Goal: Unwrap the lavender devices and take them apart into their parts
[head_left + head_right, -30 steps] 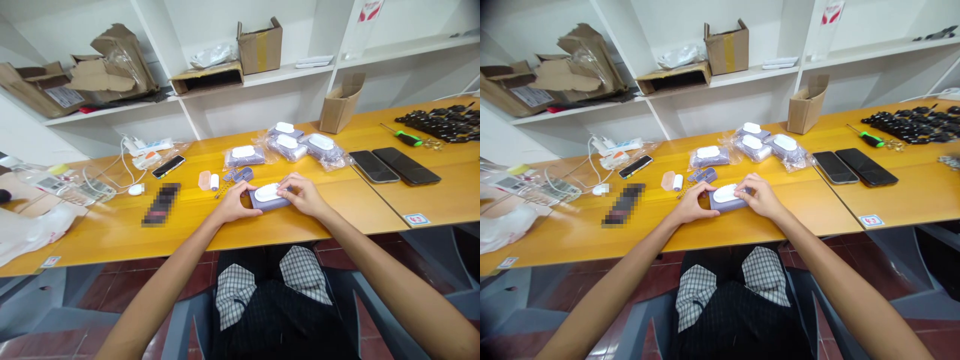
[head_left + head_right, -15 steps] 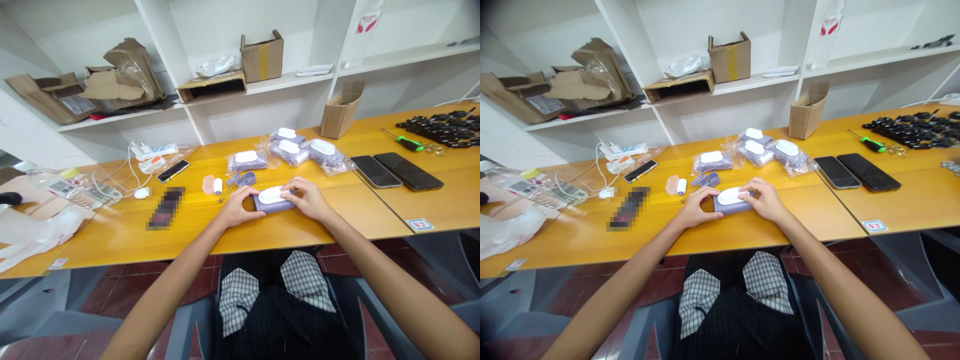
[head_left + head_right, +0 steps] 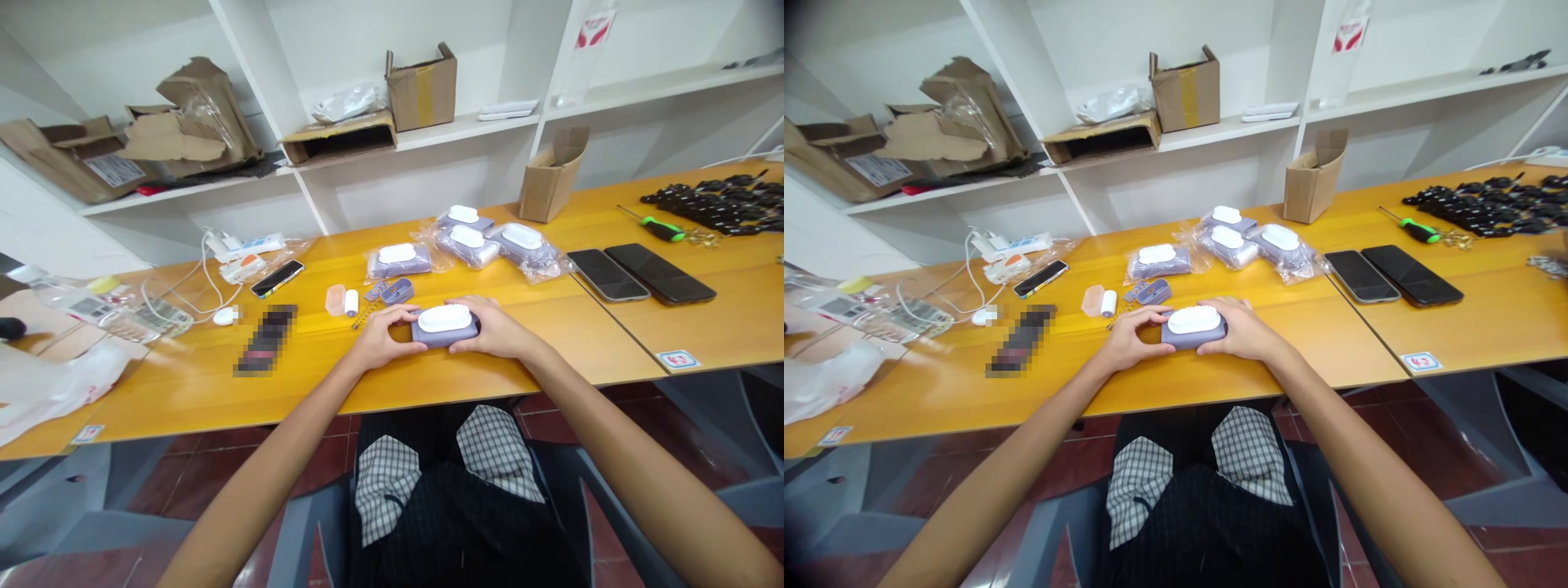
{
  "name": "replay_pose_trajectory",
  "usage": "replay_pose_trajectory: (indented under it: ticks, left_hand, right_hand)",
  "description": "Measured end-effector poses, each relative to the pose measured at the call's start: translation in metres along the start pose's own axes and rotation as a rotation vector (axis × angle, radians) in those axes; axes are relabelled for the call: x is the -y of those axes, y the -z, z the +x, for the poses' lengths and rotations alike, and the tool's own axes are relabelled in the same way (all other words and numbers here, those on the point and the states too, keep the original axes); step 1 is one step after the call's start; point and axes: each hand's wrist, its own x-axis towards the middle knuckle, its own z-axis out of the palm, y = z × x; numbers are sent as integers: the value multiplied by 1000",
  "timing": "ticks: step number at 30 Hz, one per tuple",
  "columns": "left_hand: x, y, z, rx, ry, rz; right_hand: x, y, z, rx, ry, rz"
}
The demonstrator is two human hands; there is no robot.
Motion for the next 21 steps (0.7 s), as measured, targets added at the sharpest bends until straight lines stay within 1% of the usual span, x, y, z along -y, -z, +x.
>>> replay_pose_trajectory:
  ticks: [5,9,10,12,14,15,19,21]
  left_hand:
    - [0,-1,0,33,-6,-21]
    - [0,0,1,40,-1,-14]
    - [0,0,1,37,-1,-7]
    - [0,0,2,26,0,11]
    - [0,0,2,17,-6,21]
    - [1,-1,2,16,-11,23]
    - [1,-1,2,8,-19,28]
    - [1,-1,2,3,-13,35]
  right_hand:
    - [-2,-1,1,-5,11,41]
    - [3,1,1,-33,19,104]
    - [4,2,1,-66,29,149]
    - [7,6,2,-172,55,246]
    - [8,8,2,-254,80,291]
    - [9,9,2,-263,93,287]
    - [9,6,2,-204,144,243]
    - [8,3,3,-212,144,252]
